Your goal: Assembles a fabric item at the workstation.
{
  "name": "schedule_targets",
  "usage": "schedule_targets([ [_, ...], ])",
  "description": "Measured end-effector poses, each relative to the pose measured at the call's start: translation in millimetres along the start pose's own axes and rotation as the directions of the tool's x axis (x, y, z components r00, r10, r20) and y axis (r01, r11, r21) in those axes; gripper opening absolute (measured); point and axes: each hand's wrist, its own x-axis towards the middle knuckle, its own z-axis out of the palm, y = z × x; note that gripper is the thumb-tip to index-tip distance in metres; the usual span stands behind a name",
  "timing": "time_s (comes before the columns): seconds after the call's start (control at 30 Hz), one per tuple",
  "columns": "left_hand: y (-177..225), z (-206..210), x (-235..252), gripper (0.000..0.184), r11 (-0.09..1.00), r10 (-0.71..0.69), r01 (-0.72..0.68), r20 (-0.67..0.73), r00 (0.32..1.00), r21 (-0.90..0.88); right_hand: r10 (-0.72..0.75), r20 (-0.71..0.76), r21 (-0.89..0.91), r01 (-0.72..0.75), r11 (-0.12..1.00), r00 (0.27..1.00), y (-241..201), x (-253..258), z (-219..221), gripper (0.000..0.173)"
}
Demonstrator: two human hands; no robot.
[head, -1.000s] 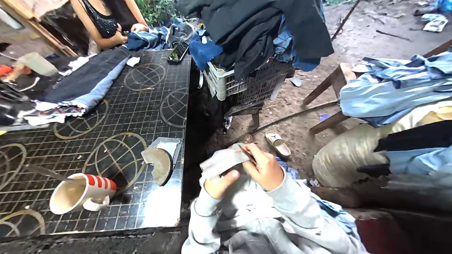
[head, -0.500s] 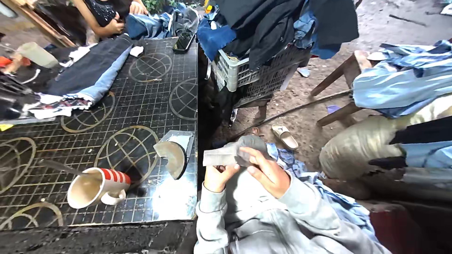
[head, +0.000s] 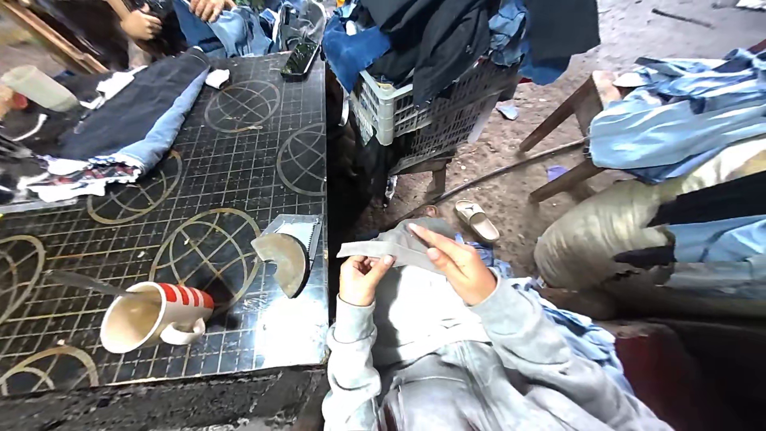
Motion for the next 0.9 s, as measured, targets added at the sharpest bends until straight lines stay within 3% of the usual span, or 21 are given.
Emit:
schedule_targets([
  [0.1,-3,-1,-1,0.017,0.999,0.017,-0.015,0.070,0.997,-0.035,0.057,0.056,0.088,-0.062,0.994,0.997,-2,-8,4,0.055],
  [0.23,-6,-6,1,0.009,0.996,-0.004,-0.008,0.126,0.992,0.088,0.137,0.138,0.117,-0.154,0.981,0.981,-2,-11,9,0.058],
  [0.33,-11,-8,2,0.005,0.971,0.022,-0.043,0.095,0.995,0.234,0.122,0.137,0.035,-0.128,0.991,0.983,0,-11,12,0.055],
  [0.5,-13,-11,1,0.005,0.952,0.171,-0.202,0.145,0.974,0.230,0.073,0.173,-0.061,-0.063,0.996,0.982,3,-12,17,0.049],
  [0.67,-9,-5,0,0.002,0.978,0.100,-0.110,0.066,0.993,0.175,0.078,-0.005,-0.027,-0.078,0.997,0.997,9,-7,14,0.050],
  [0.8,-4,-2,1,0.009,0.952,-0.009,0.011,-0.006,1.000,0.307,0.091,0.093,-0.010,-0.091,0.996,0.991,4,-11,8,0.051],
  [0.9,-9,-3,2,0.011,0.937,0.017,-0.021,0.013,1.000,0.347,0.104,0.165,-0.043,-0.098,0.994,0.981,3,-19,11,0.051],
])
